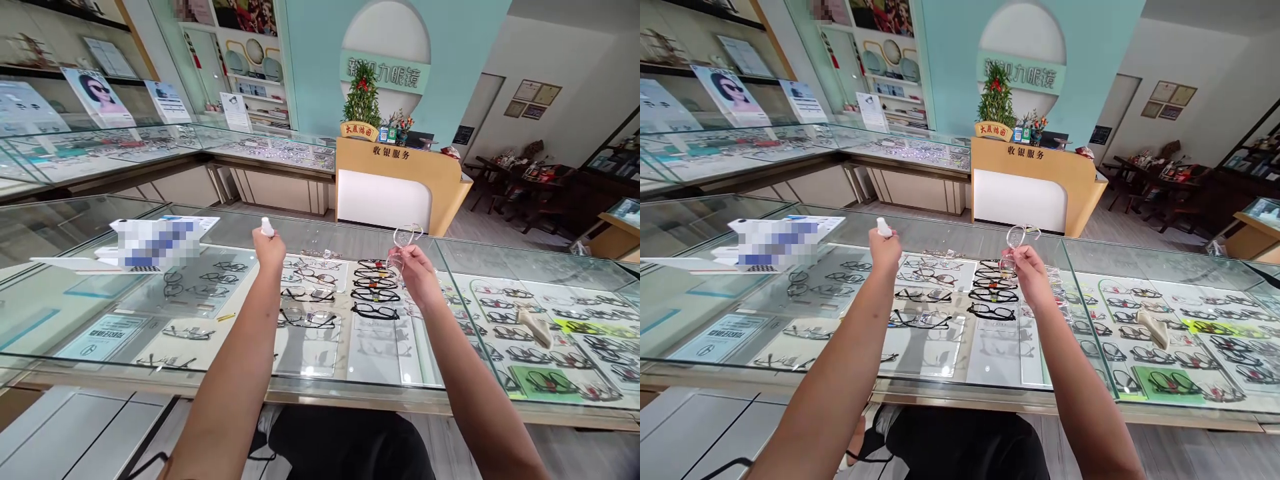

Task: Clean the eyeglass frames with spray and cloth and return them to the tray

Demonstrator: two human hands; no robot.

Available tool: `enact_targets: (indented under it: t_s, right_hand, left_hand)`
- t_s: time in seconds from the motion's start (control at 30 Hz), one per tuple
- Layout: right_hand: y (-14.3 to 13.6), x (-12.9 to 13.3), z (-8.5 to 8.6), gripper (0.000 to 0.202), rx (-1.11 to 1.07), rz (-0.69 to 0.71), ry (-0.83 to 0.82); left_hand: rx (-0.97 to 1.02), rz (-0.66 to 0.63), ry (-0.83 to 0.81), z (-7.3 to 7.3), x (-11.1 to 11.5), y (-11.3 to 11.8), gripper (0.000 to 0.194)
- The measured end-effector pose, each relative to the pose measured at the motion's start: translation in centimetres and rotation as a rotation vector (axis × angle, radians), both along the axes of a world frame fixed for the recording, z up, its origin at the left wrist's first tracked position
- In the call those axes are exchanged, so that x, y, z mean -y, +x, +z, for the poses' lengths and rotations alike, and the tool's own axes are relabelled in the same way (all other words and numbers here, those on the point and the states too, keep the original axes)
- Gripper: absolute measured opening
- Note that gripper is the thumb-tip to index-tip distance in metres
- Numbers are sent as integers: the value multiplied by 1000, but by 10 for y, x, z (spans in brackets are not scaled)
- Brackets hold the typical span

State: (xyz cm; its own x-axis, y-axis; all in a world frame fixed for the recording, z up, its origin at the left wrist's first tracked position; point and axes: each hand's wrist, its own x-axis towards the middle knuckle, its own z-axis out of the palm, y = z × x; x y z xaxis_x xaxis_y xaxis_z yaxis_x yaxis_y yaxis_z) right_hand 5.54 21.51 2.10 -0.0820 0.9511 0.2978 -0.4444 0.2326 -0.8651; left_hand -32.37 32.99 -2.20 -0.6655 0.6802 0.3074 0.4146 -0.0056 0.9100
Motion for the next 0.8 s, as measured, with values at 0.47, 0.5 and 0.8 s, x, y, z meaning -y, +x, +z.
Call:
enact_targets:
  t_s: [0.47,0.5,0.8]
  right_hand:
    - [8,-5,2,30,15,-42,-10]
    - [8,-5,1,30,21,-40,-12]
    - [10,-4,2,25,13,-21,-1]
  left_hand:
    - [332,135,-143,-17,-10,-6,31]
    - [337,138,-151,-18,-10,-6,31]
    - [261,141,-148,-18,-5,-6,33]
